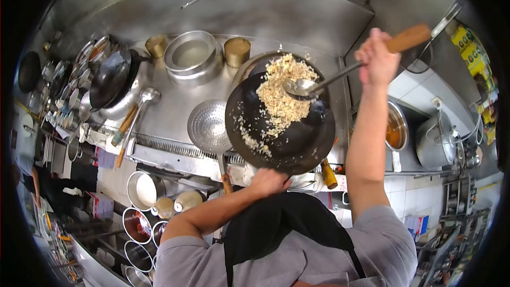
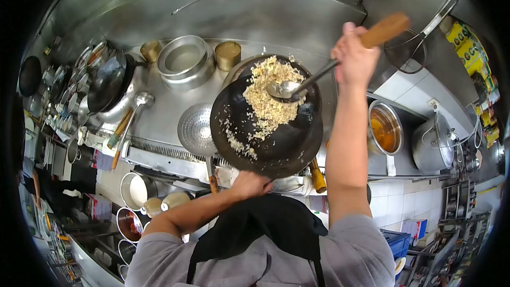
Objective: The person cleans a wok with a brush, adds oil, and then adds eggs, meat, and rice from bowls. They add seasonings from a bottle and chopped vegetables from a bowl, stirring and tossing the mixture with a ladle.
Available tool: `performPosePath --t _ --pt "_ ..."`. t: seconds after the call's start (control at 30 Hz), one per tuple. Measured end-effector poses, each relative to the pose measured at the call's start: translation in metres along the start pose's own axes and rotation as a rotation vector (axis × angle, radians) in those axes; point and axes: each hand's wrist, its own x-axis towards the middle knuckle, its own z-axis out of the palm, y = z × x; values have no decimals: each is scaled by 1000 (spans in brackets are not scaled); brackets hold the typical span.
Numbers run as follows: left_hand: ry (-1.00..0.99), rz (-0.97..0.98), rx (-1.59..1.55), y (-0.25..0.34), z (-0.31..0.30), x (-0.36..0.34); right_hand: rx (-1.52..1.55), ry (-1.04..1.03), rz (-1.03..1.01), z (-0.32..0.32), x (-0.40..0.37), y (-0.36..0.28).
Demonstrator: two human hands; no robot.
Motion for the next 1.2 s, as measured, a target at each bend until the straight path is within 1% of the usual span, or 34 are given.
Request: performPosePath --t 0.03,0.07,0.1,0.13,0.17,0.2,0.23,0.3,0.37,0.43,0.47,0.5,0.53,0.57,0.6,0.63,0.67,0.7,0.73,0.77,0.8,0.83,0.87,0.9,0.93,0.97,1.0,1.03,1.07,1.1,1.13,1.17,1.2 --pt "-34 -52 29 14 -36 22 -12 -20 -5 3 -9 -15" --pt "66 -114 20 15 -50 49 -47 -24 -2 5 -18 -16" --pt "83 -159 -55 2 -51 76 -128 75 48 7 -25 2" --pt "72 -158 -24 -16 -41 97 -206 173 90 9 -33 33" --pt "108 -177 -36 -32 -24 106 -272 236 168 12 -46 71" --pt "117 -169 -18 -47 0 102 -287 163 210 1 -61 123" --pt "126 -163 -1 -54 16 95 -79 74 185 -15 -62 158" --pt "-34 -181 5 -41 18 62 -179 90 40 -15 -46 148" --pt "-121 -158 -55 -25 15 14 -75 139 69 -3 -25 85" --pt "167 118 -3 -11 7 -3 -71 80 78 3 -18 24" --pt "-21 -68 -49 8 -29 12 -75 19 56 5 -22 6" --pt "58 -57 50 8 -40 35 -82 -38 43 5 -29 -1" --pt "100 -121 -34 1 -45 62 -148 45 117 8 -35 11" --pt "64 -150 -16 -13 -41 87 -292 151 147 14 -44 44" --pt "66 -162 -26 -27 -34 104 -417 210 217 18 -56 84" --pt "32 -222 -23 -40 -10 106 -239 194 182 13 -67 130" --pt "13 -215 -10 -49 8 102 -276 63 152 -3 -68 159" --pt "-10 -212 3 -53 19 89 -229 -123 161 -11 -66 161" --pt "-97 -195 -26 -45 14 69 -462 -360 124 -22 -61 154" --pt "-70 -174 -49 -32 4 48 -568 -559 127 -21 -64 127" --pt "10 -126 -46 -27 7 34 -658 -903 134 -11 -70 74" --pt "81 -77 -41 -27 7 26 -851 -1127 -132 -5 -76 38" --pt "77 -94 -45 -29 3 34 -1039 -1344 -401 -3 -88 12" --pt "69 -117 -54 -30 0 49 -1297 -1370 -248 -10 -112 -9" --pt "136 -132 -7 -38 8 69 -1473 -1378 -238 -23 -135 -21" --pt "135 -167 -44 -49 10 89 -1566 -1450 -152 -47 -154 -20" --pt "120 -171 -31 -54 7 106 -1566 -1578 151 -85 -168 -6" --pt "71 -200 -41 -61 7 124 -1230 -1582 731 -130 -178 12" --pt "12 -228 -37 -62 7 130 -1187 -1475 1113 -161 -189 23" --pt "-44 -258 -35 -62 7 134 -772 -1243 960 -245 -228 57" --pt "-38 -259 -38 -65 14 131 -1020 -1010 1290 -256 -240 50" --pt "-14 -230 -18 -72 23 129 -1271 -972 1068 -247 -245 42" --pt "18 -204 2 -77 21 137 -1270 -921 763 -239 -237 51"
